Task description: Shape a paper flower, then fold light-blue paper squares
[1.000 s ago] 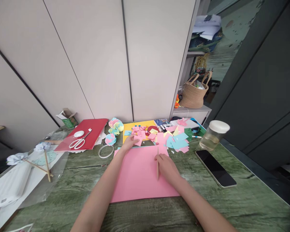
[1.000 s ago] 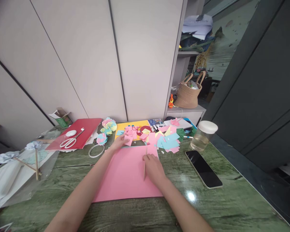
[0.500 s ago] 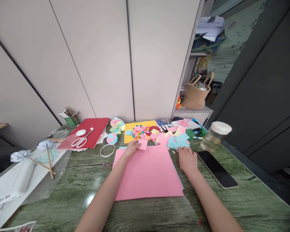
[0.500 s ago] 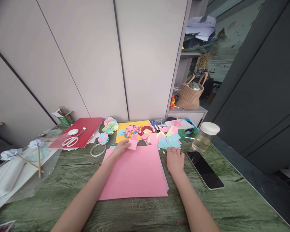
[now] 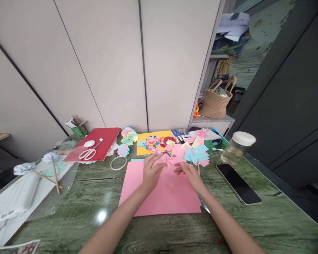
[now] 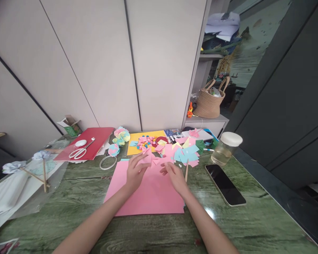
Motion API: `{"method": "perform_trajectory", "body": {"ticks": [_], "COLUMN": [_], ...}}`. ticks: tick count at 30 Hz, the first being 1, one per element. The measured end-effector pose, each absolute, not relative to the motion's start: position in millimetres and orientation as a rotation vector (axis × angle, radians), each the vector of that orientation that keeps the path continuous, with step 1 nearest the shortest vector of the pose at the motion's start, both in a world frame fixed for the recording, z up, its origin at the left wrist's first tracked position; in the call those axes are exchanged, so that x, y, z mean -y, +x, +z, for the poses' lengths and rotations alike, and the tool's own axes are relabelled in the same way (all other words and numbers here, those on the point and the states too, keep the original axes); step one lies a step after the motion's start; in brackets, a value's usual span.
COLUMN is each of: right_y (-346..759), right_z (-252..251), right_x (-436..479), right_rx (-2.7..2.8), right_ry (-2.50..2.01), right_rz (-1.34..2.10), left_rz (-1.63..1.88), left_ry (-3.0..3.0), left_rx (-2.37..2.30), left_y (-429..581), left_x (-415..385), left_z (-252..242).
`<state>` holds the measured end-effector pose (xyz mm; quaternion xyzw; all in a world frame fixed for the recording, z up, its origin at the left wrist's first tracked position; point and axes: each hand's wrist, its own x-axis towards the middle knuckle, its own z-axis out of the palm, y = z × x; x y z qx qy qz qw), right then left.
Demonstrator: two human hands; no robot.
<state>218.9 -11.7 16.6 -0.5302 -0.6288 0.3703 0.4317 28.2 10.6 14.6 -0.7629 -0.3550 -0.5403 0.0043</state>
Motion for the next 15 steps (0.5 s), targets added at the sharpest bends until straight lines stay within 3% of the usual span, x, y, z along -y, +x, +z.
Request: {"method": "perform_trajectory", "body": {"ticks": [3, 10, 13, 15], "right_y": [215, 218, 217, 216], "right_z": [13, 8, 10, 12], "right_x": [11, 9, 9, 9], "right_rx": [1.391, 1.207, 1.23, 1.253], "right_ry": [-1.132, -1.047, -1.095, -1.128], "right_rz": [1.196, 1.269, 1.218, 1.183], "left_rz": [-1.476, -1.379, -1.544, -1.843], "left_ry": [-2.376, -2.385, -2.547, -2.675], "left_rx": [0.848, 0.814, 1.011, 1.373], "left_y": [27, 18, 23, 29], "left_x": [2, 0, 0, 1], "left_z": [11, 4, 6, 7]}}
